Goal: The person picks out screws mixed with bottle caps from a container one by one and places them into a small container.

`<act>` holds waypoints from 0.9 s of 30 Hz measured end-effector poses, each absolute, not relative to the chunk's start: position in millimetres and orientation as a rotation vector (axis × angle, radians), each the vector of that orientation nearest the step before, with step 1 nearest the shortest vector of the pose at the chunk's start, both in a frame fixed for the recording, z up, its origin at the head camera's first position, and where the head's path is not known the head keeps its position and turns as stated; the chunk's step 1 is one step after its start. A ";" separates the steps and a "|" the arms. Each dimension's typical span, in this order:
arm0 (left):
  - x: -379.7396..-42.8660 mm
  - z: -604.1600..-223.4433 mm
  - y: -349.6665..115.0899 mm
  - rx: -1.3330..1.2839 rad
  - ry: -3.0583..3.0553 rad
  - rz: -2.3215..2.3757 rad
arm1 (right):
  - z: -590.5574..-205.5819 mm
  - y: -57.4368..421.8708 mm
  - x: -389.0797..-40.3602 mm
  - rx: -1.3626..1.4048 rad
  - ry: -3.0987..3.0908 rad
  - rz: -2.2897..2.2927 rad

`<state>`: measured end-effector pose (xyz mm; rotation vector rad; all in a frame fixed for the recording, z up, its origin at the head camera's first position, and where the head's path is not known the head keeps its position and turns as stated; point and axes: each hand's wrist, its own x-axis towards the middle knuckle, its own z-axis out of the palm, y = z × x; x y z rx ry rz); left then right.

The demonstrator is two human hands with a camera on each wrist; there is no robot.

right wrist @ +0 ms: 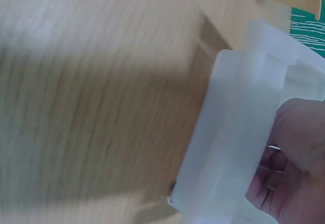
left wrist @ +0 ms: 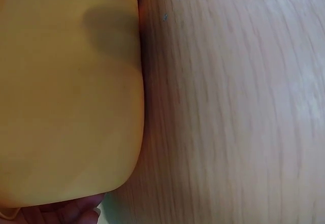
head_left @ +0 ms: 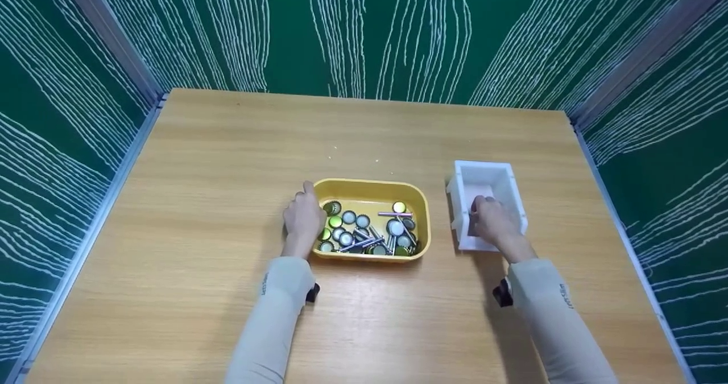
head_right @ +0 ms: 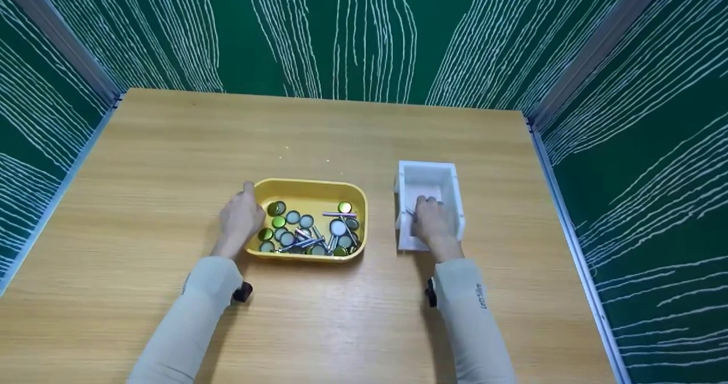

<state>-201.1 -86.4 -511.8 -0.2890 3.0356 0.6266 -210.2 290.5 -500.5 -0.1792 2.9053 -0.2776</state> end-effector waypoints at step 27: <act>-201.3 -512.0 -86.9 -0.285 3.049 0.624 | -454.7 276.3 -211.6 -0.086 3.047 -0.834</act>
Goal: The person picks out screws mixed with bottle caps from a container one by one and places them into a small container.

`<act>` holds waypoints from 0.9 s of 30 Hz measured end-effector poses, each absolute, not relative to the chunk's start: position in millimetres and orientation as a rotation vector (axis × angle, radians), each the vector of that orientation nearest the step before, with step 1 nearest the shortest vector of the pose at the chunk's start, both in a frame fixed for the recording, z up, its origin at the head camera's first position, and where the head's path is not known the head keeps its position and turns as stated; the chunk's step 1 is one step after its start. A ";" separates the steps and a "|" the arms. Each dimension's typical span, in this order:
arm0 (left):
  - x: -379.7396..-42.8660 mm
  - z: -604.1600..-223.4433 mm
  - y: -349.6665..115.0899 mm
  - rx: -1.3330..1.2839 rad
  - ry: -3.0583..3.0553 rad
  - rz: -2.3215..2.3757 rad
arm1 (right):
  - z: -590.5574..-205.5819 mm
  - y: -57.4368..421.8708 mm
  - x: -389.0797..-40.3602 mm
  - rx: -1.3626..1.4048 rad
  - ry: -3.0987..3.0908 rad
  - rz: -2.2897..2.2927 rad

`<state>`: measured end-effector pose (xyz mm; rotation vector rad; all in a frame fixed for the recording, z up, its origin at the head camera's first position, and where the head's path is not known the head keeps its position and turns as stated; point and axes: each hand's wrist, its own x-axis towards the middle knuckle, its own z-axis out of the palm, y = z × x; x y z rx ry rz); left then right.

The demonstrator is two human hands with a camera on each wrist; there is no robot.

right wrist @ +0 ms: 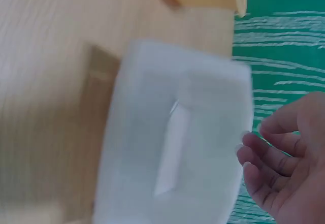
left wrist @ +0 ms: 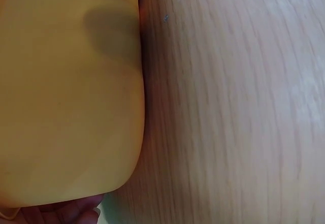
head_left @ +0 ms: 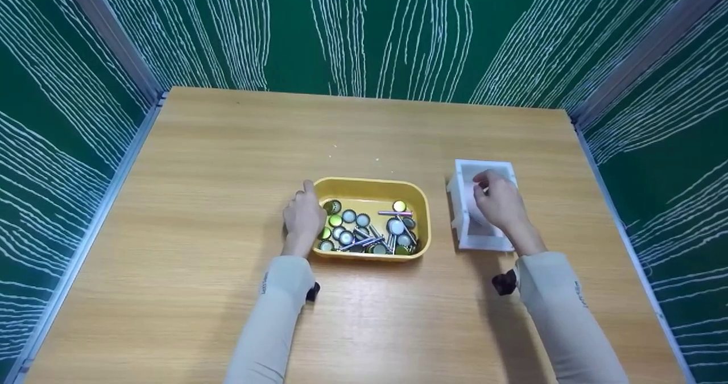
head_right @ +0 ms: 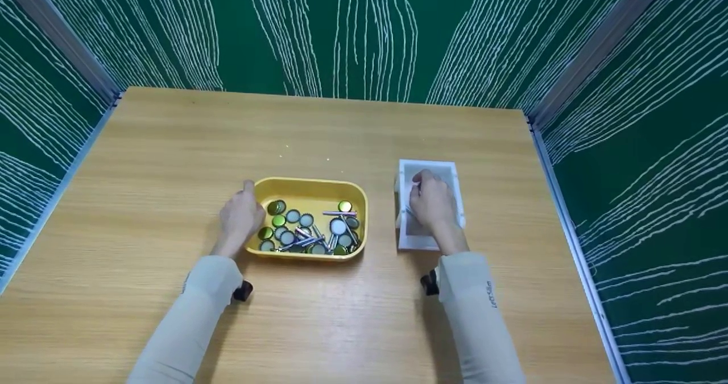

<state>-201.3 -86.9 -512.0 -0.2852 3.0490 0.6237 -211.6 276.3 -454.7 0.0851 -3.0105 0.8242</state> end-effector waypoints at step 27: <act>-200.4 -513.5 -86.3 -0.286 3.083 0.640 | -476.5 143.0 -188.1 0.827 -3.036 0.785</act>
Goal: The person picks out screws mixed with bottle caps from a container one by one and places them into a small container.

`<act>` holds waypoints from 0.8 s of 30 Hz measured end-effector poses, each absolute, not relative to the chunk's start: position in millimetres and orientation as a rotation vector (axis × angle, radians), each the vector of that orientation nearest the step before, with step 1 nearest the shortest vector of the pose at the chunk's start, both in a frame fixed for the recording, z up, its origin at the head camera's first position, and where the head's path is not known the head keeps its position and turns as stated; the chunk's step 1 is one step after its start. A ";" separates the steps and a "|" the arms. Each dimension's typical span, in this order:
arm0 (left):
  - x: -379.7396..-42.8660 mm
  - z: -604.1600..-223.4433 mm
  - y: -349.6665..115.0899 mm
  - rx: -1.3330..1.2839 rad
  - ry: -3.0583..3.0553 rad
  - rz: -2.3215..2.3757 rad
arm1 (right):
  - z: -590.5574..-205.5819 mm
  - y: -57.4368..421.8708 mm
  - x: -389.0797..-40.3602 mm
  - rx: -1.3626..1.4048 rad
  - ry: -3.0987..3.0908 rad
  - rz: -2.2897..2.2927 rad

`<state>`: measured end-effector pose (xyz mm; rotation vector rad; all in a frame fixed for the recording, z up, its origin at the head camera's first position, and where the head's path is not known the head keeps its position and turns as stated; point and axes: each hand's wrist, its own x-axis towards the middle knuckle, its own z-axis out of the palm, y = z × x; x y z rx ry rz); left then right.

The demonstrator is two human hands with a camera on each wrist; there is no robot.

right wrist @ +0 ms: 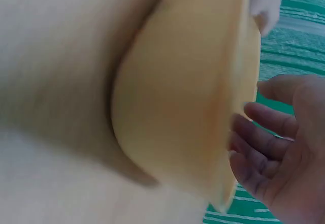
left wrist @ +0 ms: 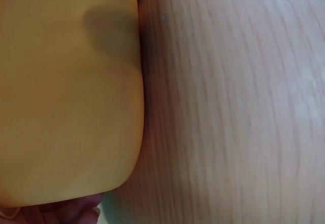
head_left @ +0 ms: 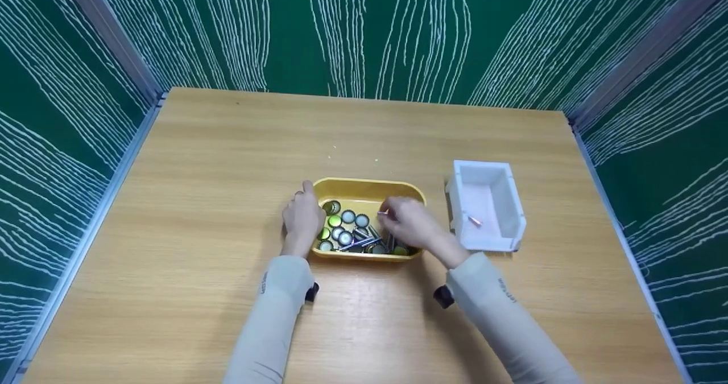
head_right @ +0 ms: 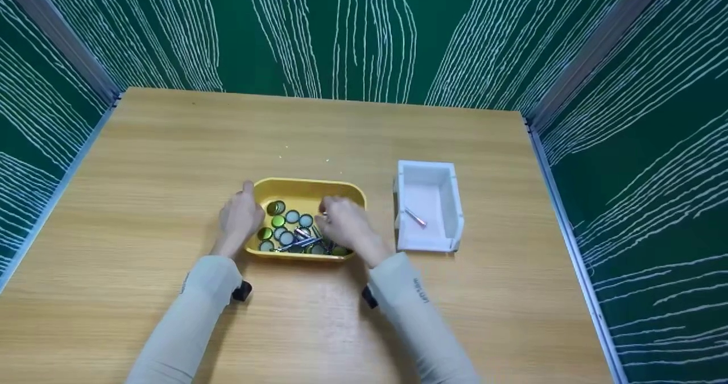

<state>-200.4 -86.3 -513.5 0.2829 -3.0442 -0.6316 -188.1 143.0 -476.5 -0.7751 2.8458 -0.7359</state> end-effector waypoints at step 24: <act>-199.5 -513.1 -86.8 0.291 -3.044 -0.660 | -509.6 116.9 -176.4 -0.622 2.752 -0.474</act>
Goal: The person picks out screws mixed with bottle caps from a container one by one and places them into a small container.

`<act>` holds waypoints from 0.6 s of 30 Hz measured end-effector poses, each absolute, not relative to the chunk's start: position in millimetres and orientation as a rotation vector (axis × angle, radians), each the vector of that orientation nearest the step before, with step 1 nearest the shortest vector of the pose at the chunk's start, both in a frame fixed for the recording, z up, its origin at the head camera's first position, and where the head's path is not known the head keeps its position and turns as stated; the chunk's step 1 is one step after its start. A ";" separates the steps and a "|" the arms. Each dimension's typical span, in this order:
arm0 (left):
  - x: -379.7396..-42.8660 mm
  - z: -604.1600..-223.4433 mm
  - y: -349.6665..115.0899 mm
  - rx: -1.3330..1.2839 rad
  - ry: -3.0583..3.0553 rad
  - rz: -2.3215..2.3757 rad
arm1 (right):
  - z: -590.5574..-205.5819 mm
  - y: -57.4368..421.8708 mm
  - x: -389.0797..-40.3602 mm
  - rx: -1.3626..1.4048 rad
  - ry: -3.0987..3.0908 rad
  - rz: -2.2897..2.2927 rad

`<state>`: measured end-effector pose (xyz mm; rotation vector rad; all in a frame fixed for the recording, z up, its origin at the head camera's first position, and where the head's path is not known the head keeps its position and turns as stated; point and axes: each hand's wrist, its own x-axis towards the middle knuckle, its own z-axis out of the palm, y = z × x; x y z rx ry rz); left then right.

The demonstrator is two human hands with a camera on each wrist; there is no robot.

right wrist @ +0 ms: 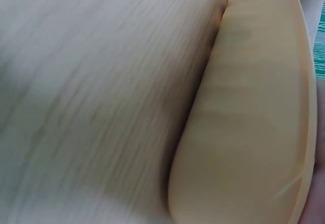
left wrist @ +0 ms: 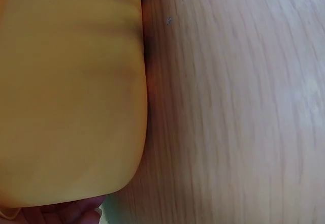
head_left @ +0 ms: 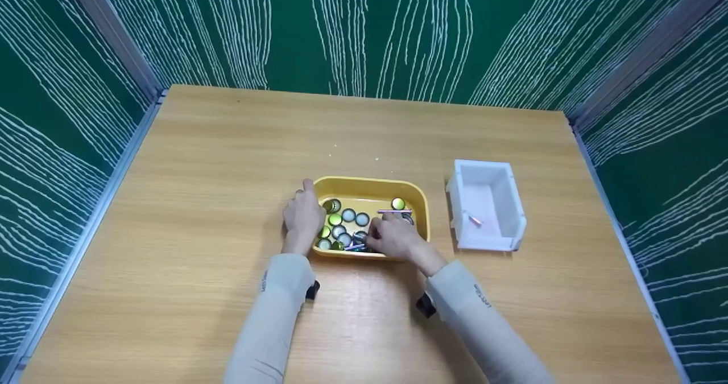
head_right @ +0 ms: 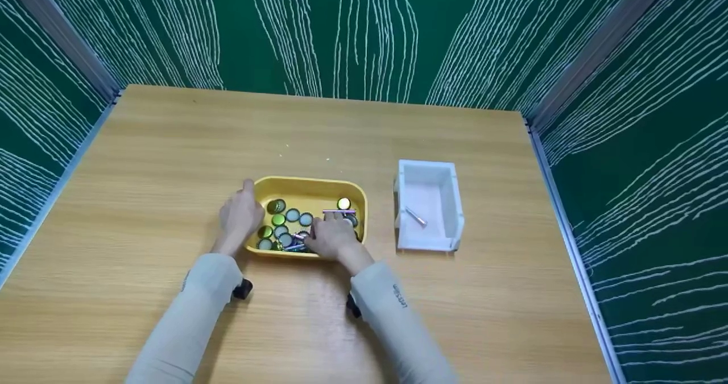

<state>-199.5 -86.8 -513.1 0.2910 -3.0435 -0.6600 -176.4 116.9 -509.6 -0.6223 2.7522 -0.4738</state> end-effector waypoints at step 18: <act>-199.9 -512.9 -87.0 0.313 -3.025 -0.692 | -513.6 122.6 -175.4 -0.655 2.796 -0.854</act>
